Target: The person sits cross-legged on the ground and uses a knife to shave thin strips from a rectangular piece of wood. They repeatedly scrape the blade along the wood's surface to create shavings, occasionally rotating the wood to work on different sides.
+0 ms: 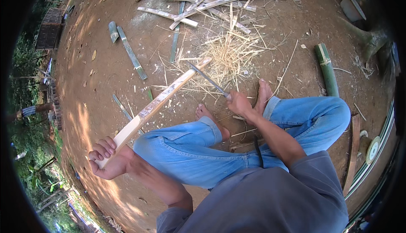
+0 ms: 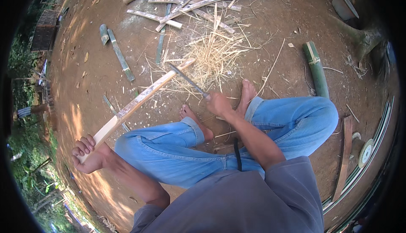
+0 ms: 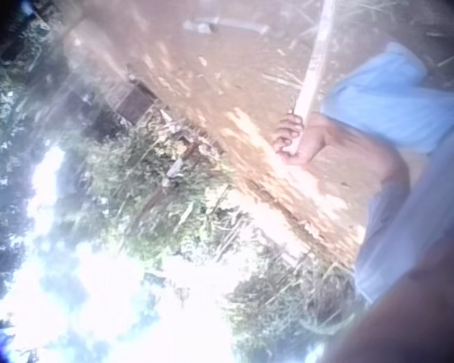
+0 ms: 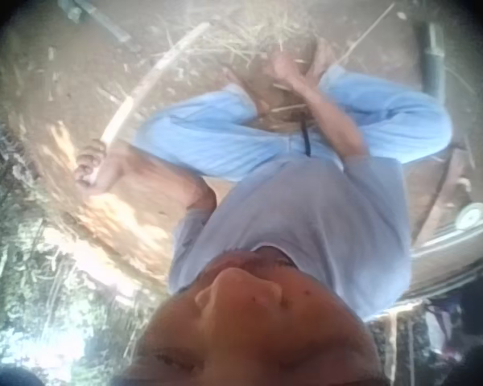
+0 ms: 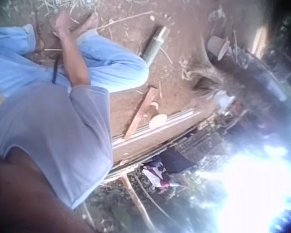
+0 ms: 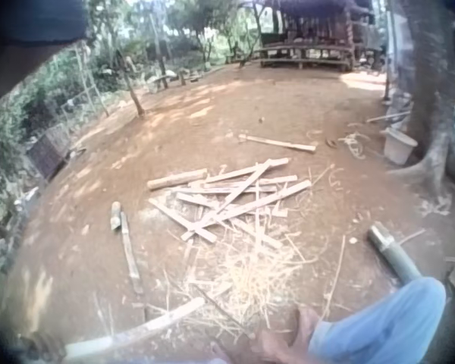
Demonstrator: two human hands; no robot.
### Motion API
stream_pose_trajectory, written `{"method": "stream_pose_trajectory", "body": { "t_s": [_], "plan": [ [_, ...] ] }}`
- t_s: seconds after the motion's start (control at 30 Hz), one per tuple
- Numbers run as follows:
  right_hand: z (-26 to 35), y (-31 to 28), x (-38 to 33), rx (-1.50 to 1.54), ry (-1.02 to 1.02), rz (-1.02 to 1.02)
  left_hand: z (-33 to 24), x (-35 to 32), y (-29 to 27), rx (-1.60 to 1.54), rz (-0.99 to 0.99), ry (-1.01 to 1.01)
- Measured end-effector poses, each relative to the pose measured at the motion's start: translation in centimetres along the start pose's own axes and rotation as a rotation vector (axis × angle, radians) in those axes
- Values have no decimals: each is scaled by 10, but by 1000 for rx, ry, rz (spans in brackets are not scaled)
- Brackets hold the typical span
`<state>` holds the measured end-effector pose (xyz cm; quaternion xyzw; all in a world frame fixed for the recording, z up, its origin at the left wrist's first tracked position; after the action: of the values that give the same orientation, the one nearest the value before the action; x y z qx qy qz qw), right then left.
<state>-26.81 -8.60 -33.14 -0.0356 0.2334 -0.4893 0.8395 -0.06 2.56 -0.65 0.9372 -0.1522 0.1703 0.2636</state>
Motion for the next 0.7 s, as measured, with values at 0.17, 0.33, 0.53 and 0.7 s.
{"method": "stream_pose_trajectory", "body": {
  "t_s": [0.17,0.33,0.53,0.7],
  "plan": [
    [106,-5,-51,73,-96,253,4,-10,15,-108,318,-33],
    [97,3,-32,66,-36,178,-5,-20,17,-97,382,-6],
    [108,-6,-46,22,-191,226,-2,-25,23,-131,345,-24],
    [88,-13,-25,88,-1,147,-8,-31,21,-57,372,-11]
  ]
}}
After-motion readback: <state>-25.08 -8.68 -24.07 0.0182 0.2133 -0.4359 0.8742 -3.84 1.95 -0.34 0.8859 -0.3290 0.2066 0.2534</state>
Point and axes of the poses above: each hand's wrist, its own x-axis towards the middle knuckle, its own y-axis out of the palm, z = x × y, the point moved 2 cm from there along x, towards the middle knuckle, and after that the axes turned 11 degrees about x, right-handed, at the moved point
